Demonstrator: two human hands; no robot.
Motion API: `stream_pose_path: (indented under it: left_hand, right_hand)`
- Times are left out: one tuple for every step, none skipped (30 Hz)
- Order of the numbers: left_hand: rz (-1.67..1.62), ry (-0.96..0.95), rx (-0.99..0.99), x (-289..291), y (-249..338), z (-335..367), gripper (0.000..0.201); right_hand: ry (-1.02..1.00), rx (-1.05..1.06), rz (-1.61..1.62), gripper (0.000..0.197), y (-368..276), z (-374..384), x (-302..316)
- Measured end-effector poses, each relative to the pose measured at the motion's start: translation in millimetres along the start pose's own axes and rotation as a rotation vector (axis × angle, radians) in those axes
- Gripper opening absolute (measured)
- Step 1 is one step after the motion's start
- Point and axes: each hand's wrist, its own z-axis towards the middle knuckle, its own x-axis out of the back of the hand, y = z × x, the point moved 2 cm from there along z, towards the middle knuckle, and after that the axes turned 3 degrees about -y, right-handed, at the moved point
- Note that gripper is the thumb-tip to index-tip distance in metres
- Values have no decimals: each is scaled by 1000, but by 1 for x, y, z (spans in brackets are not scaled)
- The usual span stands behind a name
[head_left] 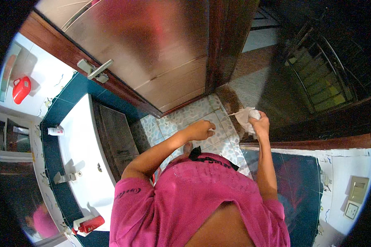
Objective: The person wets a cloth at the sink, then wipes the sink basin, faucet, and surrounding tiles. They proceed to wipe the bathroom door, including the handle and frame, before opening it to clean the exterior surface.
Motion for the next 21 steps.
stream_pose_path:
  left_hand:
    - [-58, 2, 65, 11, 13, -1, 30]
    - [-115, 2, 130, 15, 20, -2, 30]
    - [-132, 77, 98, 14, 19, -1, 31]
    - [-148, 151, 65, 10, 15, 2, 33]
    - [-163, 225, 32, 8, 14, 4, 34]
    - [-249, 252, 62, 6, 12, 5, 36]
    - [-335, 276, 88, 5, 13, 9, 38]
    - [-420, 299, 112, 4, 14, 13, 40]
    - [-501, 349, 123, 5, 18, 15, 44]
    - [-581, 398, 134, 7, 23, 18, 47]
    - [-662, 448, 145, 8, 26, 21, 51]
    - [-705, 483, 119, 7, 22, 24, 54]
    - [-749, 512, 86, 5, 17, 30, 57]
    - [-793, 541, 53, 3, 12, 33, 60]
    - [-855, 528, 57, 5, 17, 31, 62]
    - [-916, 514, 61, 8, 24, 28, 64]
    - [-978, 500, 65, 10, 29, 27, 66]
    - [-1023, 428, 4, 9, 28, 26, 67]
    - [-1066, 355, -57, 7, 26, 25, 68]
    - [-1107, 281, -118, 5, 25, 25, 69]
    - [-1143, 243, -130, 4, 26, 25, 70]
  right_hand:
    - [11, 6, -22, 55, -5, -3, 1]
    - [23, 12, -44, 54, -8, -5, 1]
    - [35, 22, -63, 52, -11, -7, 0]
    - [37, 45, -27, 50, -14, -9, -5]
    - [50, 39, -75, 49, -17, -11, -6]
    - [61, 31, -124, 48, -37, -21, -6]
    - [79, 21, -173, 47, -51, -28, -8]
    - [90, 64, -204, 46, -55, -30, -13]
    - [69, 122, -186, 46, -59, -32, -17]
    - [49, 179, -167, 45, -65, -34, -20]
    - [28, 235, -148, 45, -71, -36, -21]
    - [-34, 254, -113, 45, -81, -40, -23]
    - [-105, 311, -13, 44, -81, -39, -27]
    - [-176, 368, 88, 43, -79, -38, -32]
    - [-245, 419, 189, 42, -83, -39, -33]
    - [-307, 316, 319, 41, -85, -42, -33]
    - [-331, 263, 359, 42, -89, -44, -30]
    - [-358, 213, 400, 43, -95, -48, -26]
    - [-386, 163, 440, 44, -97, -49, -25]
    - [-438, 146, 520, 46, -95, -47, -25]
    - [-485, 128, 600, 48, -89, -43, -22]
